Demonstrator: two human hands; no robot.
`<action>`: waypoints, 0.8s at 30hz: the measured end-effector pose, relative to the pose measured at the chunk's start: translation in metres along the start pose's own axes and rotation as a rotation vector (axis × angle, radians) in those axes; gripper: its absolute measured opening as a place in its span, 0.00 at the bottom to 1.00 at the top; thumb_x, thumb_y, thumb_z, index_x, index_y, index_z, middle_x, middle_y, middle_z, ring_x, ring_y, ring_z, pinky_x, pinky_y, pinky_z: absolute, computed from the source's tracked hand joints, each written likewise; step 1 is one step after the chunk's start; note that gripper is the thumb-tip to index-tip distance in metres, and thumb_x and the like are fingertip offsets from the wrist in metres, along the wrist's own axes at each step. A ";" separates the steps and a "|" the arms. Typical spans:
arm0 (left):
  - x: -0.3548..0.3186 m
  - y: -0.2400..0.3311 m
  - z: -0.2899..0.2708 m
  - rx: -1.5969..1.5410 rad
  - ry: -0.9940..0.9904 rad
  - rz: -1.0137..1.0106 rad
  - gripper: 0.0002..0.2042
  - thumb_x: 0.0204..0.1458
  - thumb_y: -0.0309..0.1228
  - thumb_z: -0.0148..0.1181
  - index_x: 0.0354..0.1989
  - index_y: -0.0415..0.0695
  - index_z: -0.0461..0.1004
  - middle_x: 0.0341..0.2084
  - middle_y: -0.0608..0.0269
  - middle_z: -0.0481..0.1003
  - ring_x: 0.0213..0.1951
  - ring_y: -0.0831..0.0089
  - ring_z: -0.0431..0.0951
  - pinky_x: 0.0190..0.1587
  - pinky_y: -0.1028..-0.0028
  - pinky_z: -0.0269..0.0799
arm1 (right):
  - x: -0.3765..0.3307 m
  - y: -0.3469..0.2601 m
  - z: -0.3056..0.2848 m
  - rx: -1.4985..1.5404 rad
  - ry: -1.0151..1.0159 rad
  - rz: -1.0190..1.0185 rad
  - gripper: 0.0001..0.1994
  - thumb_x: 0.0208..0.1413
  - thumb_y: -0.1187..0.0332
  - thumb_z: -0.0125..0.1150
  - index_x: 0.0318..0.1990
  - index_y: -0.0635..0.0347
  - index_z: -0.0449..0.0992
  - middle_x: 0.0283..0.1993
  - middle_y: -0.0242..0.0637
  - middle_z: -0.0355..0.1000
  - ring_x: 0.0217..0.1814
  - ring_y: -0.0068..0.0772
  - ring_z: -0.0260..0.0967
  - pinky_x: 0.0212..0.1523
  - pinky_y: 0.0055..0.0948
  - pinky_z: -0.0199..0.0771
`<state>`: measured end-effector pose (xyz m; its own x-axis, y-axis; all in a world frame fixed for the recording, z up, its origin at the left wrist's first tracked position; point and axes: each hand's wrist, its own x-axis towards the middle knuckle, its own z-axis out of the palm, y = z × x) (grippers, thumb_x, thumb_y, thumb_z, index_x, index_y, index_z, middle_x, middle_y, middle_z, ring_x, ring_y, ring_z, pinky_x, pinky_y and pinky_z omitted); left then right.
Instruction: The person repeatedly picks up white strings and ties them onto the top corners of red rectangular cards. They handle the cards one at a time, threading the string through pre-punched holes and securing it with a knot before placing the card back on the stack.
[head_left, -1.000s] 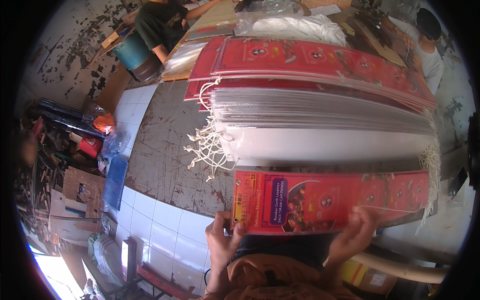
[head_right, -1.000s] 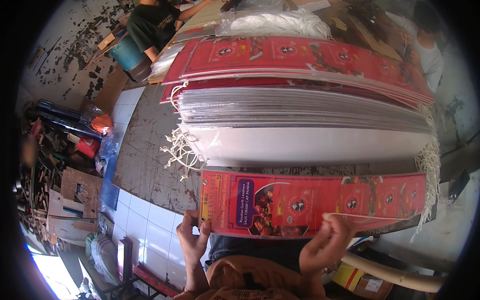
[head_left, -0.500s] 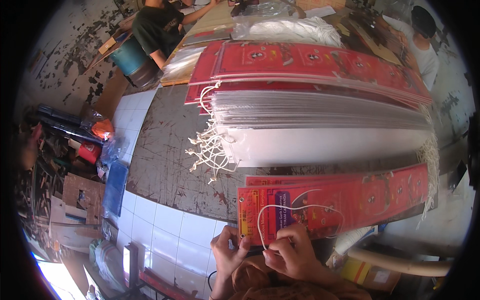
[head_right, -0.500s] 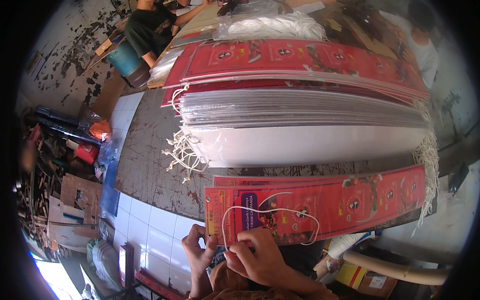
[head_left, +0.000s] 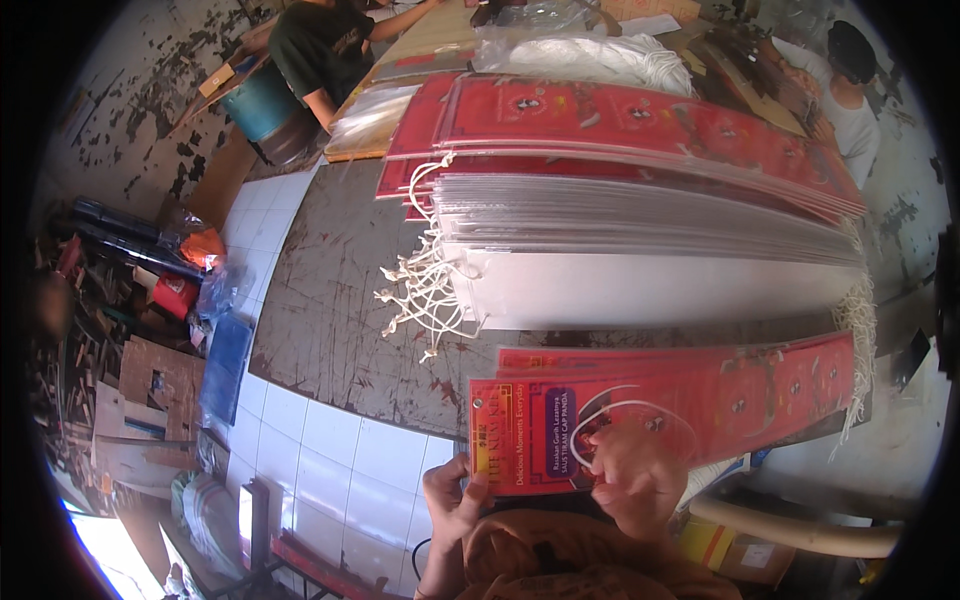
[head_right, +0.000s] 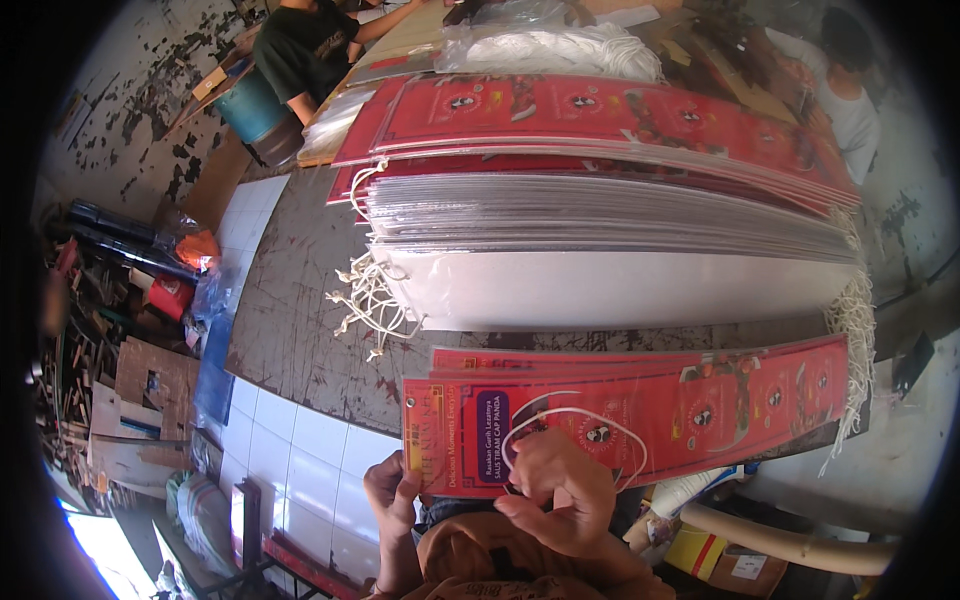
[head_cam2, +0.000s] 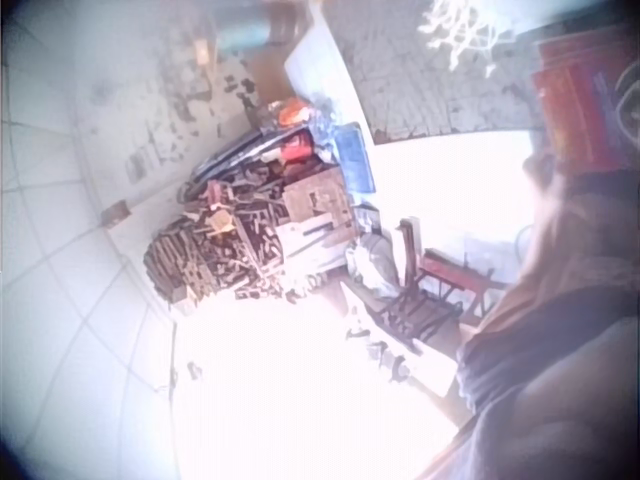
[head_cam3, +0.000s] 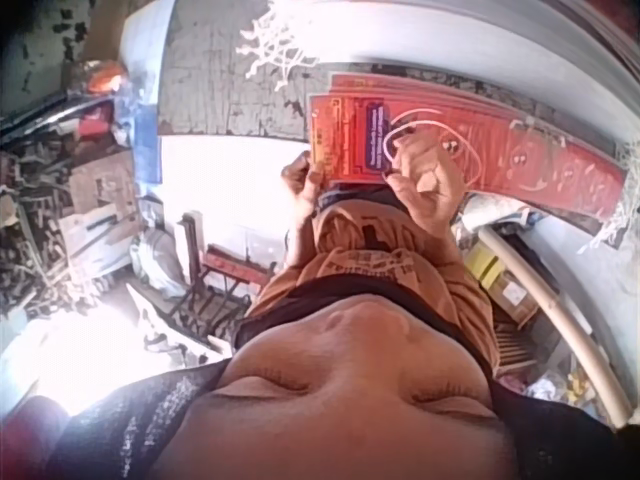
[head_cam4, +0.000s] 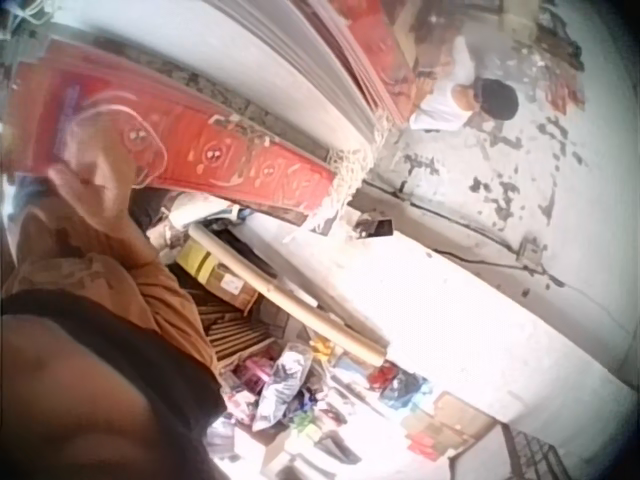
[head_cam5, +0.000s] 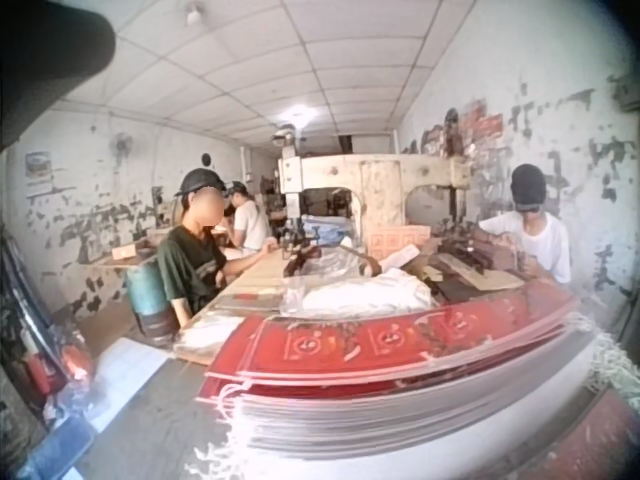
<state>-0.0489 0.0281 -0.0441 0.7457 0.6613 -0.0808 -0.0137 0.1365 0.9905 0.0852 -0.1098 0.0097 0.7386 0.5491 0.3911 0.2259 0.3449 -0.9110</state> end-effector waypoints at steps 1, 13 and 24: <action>0.001 -0.004 -0.003 -0.060 -0.024 0.014 0.18 0.51 0.41 0.52 0.23 0.36 0.69 0.14 0.63 0.71 0.15 0.82 0.67 0.18 0.83 0.59 | 0.004 -0.006 0.001 -0.061 -0.053 0.056 0.07 0.44 0.78 0.60 0.25 0.60 0.67 0.28 0.37 0.67 0.32 0.28 0.69 0.34 0.28 0.68; 0.007 -0.009 -0.018 -0.427 -0.090 -0.202 0.08 0.54 0.29 0.52 0.32 0.34 0.70 0.23 0.60 0.73 0.20 0.83 0.68 0.21 0.85 0.61 | 0.017 0.002 0.022 -0.548 -0.541 -0.028 0.19 0.42 0.77 0.58 0.46 0.59 0.70 0.36 0.33 0.68 0.32 0.28 0.68 0.20 0.23 0.70; 0.003 -0.015 -0.026 -0.432 -0.079 -0.243 0.07 0.48 0.22 0.54 0.35 0.32 0.71 0.22 0.59 0.74 0.17 0.82 0.69 0.20 0.85 0.64 | 0.016 0.009 0.033 -0.775 -0.566 -0.166 0.14 0.35 0.73 0.61 0.35 0.59 0.71 0.31 0.30 0.62 0.31 0.24 0.64 0.19 0.20 0.66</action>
<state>-0.0637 0.0468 -0.0619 0.8093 0.5175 -0.2781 -0.0959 0.5834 0.8065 0.0775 -0.0730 0.0121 0.2908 0.8932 0.3429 0.8046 -0.0344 -0.5928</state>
